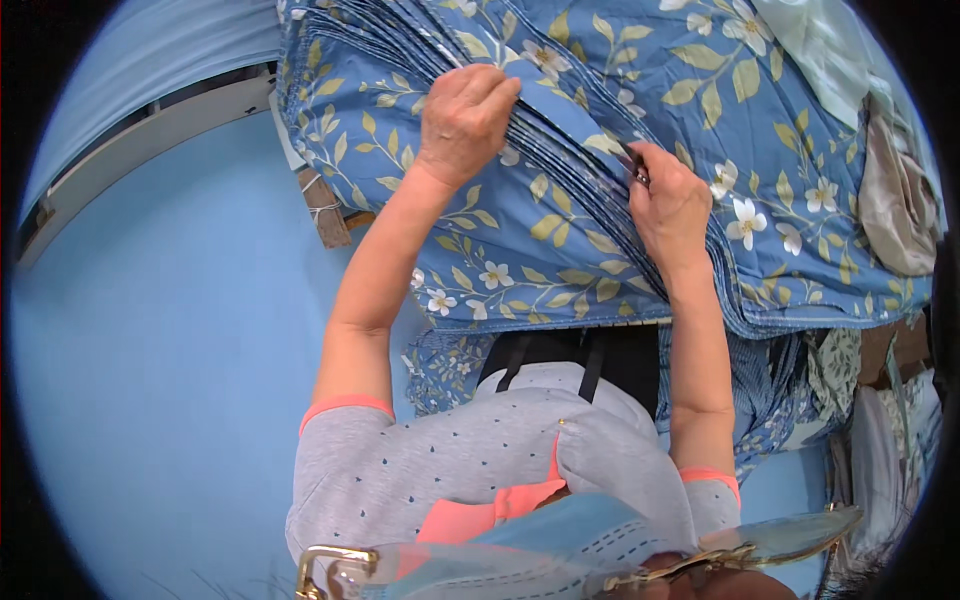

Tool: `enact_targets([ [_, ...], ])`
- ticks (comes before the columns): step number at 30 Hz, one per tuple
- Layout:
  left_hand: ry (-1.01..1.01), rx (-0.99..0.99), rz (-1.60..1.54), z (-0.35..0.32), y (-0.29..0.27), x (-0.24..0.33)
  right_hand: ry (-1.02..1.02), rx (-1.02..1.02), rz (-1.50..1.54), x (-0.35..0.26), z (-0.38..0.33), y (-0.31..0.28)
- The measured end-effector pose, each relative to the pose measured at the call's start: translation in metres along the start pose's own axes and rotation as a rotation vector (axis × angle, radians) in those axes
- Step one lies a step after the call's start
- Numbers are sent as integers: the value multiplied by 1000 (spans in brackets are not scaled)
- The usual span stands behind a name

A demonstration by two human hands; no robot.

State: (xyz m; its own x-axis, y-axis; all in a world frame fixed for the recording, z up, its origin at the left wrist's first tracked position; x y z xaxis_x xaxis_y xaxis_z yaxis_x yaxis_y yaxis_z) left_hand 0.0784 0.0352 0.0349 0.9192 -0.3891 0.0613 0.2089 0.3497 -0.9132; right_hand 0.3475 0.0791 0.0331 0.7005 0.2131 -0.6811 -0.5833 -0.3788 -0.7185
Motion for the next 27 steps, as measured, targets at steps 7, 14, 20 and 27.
enact_targets([
  [7, -150, 37, -54, -2, 7, 3, 96, 64, 47, 22, -45, -6],
  [14, -167, -68, -1, 38, 9, 27, 164, 163, 127, 27, -59, -5],
  [20, -98, -214, -313, 59, 35, 62, 197, 216, 193, 26, -64, -4],
  [27, -205, -151, -382, 45, 33, 63, 325, 228, 66, 39, -68, -11],
])
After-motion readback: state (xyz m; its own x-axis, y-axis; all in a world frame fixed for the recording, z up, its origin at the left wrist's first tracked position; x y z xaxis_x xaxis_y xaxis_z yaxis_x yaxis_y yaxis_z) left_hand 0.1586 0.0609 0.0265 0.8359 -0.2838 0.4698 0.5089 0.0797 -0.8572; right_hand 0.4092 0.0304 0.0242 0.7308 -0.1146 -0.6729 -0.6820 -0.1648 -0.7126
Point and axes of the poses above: each hand's wrist, its own z-axis towards the middle knuckle, its own y-axis out of the palm, x = y × z, the point moved 1 cm from there along z, towards the middle knuckle, and after that the axes turned 8 degrees about y, right-handed, at the moved point
